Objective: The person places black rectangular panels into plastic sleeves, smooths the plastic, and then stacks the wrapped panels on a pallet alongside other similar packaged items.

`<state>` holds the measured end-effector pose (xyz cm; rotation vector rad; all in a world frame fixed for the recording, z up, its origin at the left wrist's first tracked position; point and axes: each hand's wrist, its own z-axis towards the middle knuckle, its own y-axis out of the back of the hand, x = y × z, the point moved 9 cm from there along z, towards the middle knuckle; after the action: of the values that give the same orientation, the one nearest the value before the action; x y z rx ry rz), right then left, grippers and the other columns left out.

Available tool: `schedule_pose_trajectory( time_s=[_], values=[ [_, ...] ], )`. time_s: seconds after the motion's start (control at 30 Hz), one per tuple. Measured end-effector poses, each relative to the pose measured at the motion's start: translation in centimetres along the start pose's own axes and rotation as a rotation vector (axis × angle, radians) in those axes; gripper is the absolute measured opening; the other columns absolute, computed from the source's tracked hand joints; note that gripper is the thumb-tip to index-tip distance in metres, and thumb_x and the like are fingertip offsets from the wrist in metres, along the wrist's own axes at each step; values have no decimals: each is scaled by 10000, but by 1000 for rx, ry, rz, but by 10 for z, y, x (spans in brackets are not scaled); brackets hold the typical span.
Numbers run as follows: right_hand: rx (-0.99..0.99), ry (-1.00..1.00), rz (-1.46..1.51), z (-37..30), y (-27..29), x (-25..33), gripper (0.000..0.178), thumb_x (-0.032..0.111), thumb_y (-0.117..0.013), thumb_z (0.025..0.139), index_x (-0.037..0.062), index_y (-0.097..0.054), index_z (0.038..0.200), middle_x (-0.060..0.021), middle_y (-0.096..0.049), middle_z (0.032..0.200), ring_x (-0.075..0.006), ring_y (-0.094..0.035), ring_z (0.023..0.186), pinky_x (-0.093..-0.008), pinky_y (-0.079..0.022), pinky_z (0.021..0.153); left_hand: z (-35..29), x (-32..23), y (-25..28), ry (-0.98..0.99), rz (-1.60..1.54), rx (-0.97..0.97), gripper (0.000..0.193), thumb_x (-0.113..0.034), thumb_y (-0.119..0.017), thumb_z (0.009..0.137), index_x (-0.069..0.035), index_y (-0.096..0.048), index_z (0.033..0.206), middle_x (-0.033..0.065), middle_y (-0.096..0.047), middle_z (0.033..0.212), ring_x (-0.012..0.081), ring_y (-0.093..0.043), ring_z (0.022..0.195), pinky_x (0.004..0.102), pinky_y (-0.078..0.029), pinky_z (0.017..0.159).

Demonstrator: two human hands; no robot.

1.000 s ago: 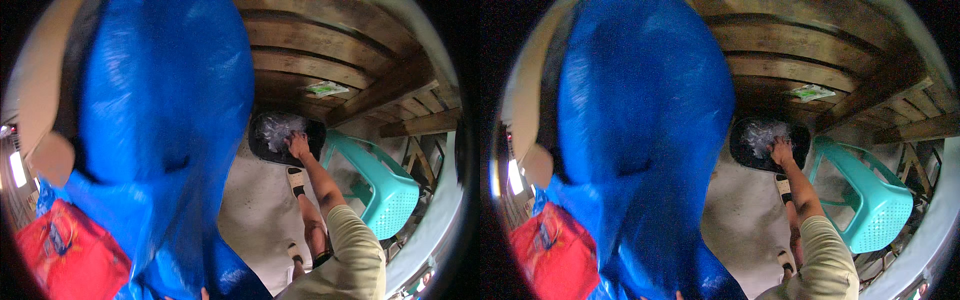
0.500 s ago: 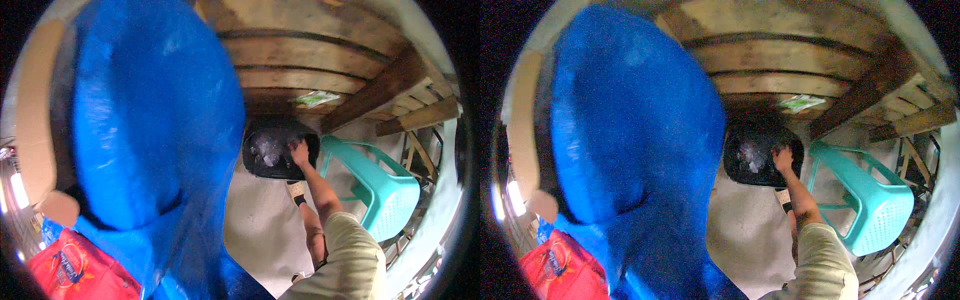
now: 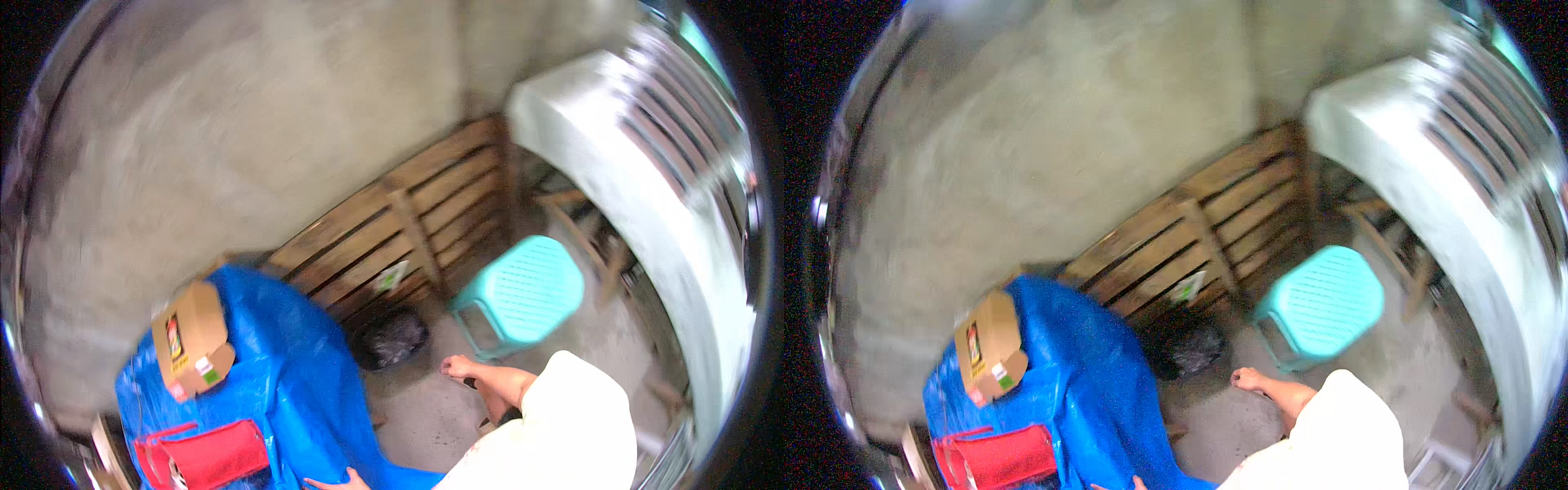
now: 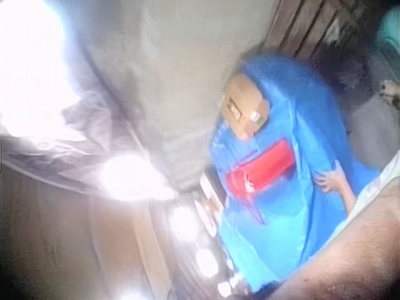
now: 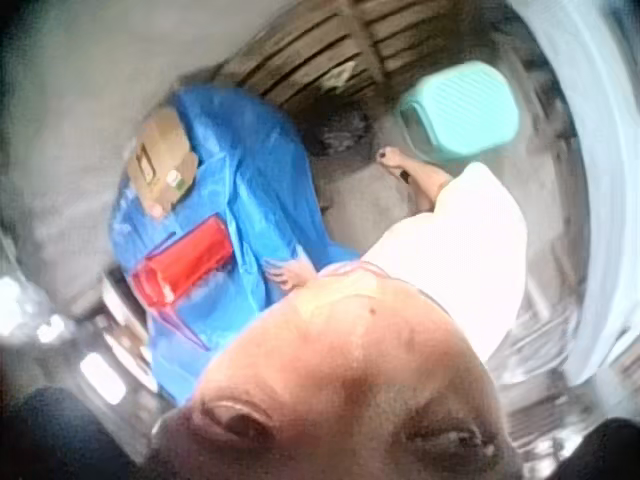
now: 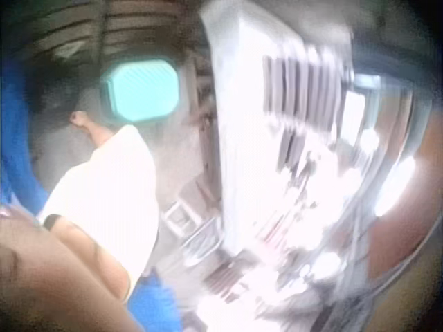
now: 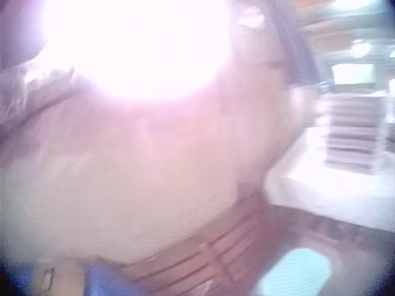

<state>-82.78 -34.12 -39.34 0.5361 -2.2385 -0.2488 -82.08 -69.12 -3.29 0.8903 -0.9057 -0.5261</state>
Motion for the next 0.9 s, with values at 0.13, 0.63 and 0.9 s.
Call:
schedule_pose_trajectory(
  time_s=[0.13, 0.63, 0.9],
  values=[
    [-282, -20, 115, -125, 82, -58, 272, 304, -535, 745, 119, -607, 930, -121, -614, 899, -273, -577, 855, -369, -448, 752, -8, -18, 15, -69, -244, -211, 851, -614, -586, 581, -141, -350, 1249, 120, -364, 1271, 289, -335, 1167, 522, -317, 838],
    [-901, -1307, 599, -658, -218, -469, 296, 227, -523, 735, 48, -613, 953, -165, -559, 1049, -312, -525, 996, -393, -435, 814, -90, -156, 62, -604, -696, 63, 841, -502, -700, 549, -170, -332, 1229, 263, -160, 1314, 435, -230, 1169, 533, -325, 829],
    [-1042, -998, 951, -699, -205, -418, 266, 239, -579, 637, 105, -647, 857, -122, -618, 877, -277, -585, 823, -364, -461, 724, -556, -245, 237, -2341, -575, 405, 649, -293, -689, 636, -9, -431, 1159, 268, -448, 1097, 406, -411, 1052, 425, -346, 893]
  ],
)
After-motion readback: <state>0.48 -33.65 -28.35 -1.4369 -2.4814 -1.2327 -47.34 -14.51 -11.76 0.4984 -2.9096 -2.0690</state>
